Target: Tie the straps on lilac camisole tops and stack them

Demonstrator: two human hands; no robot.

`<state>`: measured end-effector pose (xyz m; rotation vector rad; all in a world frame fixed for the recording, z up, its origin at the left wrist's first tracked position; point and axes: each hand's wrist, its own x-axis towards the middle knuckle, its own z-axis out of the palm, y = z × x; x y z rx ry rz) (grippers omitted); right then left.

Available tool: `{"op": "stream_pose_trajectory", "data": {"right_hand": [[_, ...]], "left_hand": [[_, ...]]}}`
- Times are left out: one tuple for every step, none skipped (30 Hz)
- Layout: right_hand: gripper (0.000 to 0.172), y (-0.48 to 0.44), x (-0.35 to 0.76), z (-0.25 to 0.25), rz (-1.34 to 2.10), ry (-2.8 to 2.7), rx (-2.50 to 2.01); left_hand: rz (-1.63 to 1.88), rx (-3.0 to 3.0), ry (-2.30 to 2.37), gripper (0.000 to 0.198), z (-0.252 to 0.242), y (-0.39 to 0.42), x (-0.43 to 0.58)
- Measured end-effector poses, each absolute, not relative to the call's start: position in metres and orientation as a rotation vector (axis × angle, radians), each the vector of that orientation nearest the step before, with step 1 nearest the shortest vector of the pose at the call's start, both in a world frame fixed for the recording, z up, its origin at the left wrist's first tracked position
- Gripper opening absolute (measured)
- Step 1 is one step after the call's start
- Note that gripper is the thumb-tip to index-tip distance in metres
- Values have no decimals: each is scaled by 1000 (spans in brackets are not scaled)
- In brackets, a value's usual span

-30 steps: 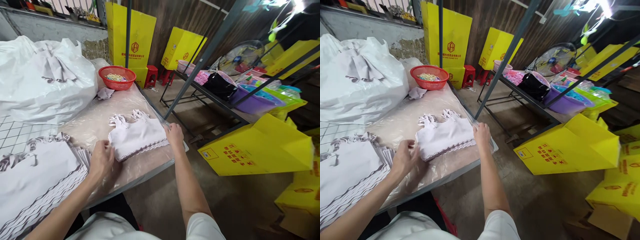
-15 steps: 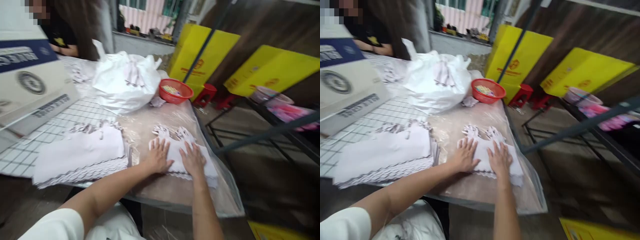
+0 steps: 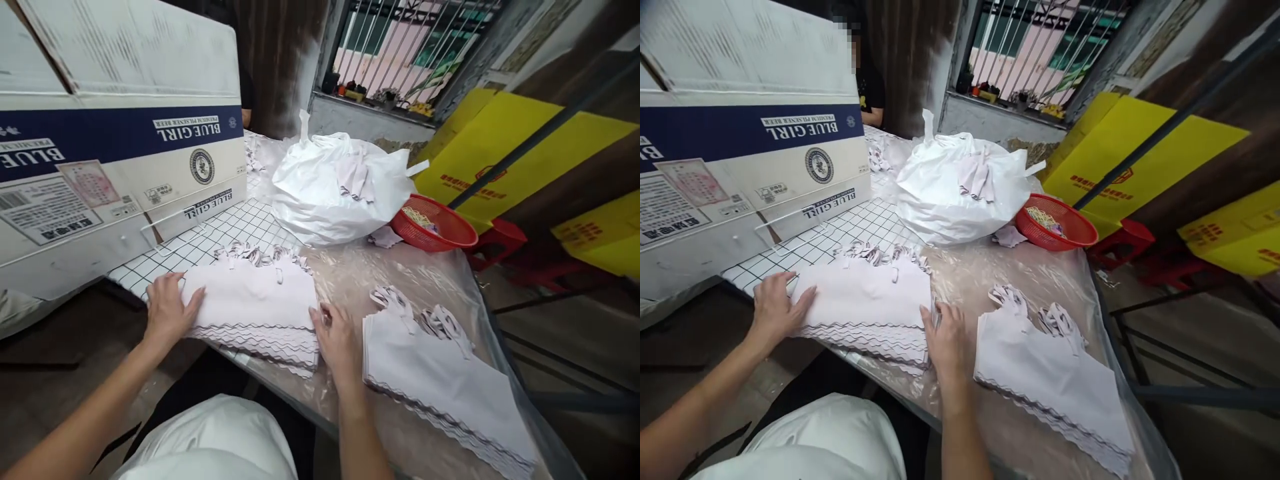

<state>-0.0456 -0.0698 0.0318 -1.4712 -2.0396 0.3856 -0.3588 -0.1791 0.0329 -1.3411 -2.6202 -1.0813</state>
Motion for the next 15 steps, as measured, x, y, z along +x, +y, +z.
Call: {"op": "stream_pose_trajectory", "data": {"right_hand": [[43, -66, -56, 31, 333, -2075, -1484], [41, -63, -62, 31, 280, -2101, -1498], [39, -60, -66, 32, 227, -2119, -1508], [37, -58, -68, 33, 169, -2132, -1511], [35, -57, -68, 34, 110, -2143, -1504], [33, -56, -69, 36, 51, -2154, -1488], [32, -56, -70, 37, -3, -2164, -1469], [31, -57, -72, 39, -47, -2173, -1449], [31, -58, -74, 40, -77, -2177, -1428], [32, -59, -76, 41, -86, -2174, -1407], [33, -61, -78, 42, -70, -2161, -1385], [34, -63, -80, 43, -25, -2138, -1362], [34, -66, -80, 45, 49, -2101, -1345], [33, -70, -79, 48, 147, -2050, -1347], [33, -74, -77, 52, 259, -1987, -1371]], "left_hand": [[-1076, -1310, -2738, 55, 27, -186, -370], [-1097, -1308, -2822, 55, 21, -191, -376], [-1133, -1323, -2855, 54, 18, -193, -378], [-1171, -1338, -2834, 53, 16, -194, -377], [-1196, -1347, -2770, 50, 15, -192, -375], [-1199, -1356, -2681, 47, 16, -190, -372], [-1183, -1370, -2588, 43, 18, -187, -369], [-1156, -1389, -2507, 38, 21, -185, -368], [-1131, -1407, -2444, 32, 24, -182, -367], [-1118, -1419, -2397, 27, 27, -181, -367], [-1125, -1422, -2362, 23, 30, -181, -367], [-1157, -1417, -2338, 20, 34, -182, -368], [-1216, -1411, -2332, 19, 37, -184, -369], [-1298, -1398, -2358, 19, 41, -187, -369], [-1398, -1376, -2414, 21, 44, -191, -369]]}}
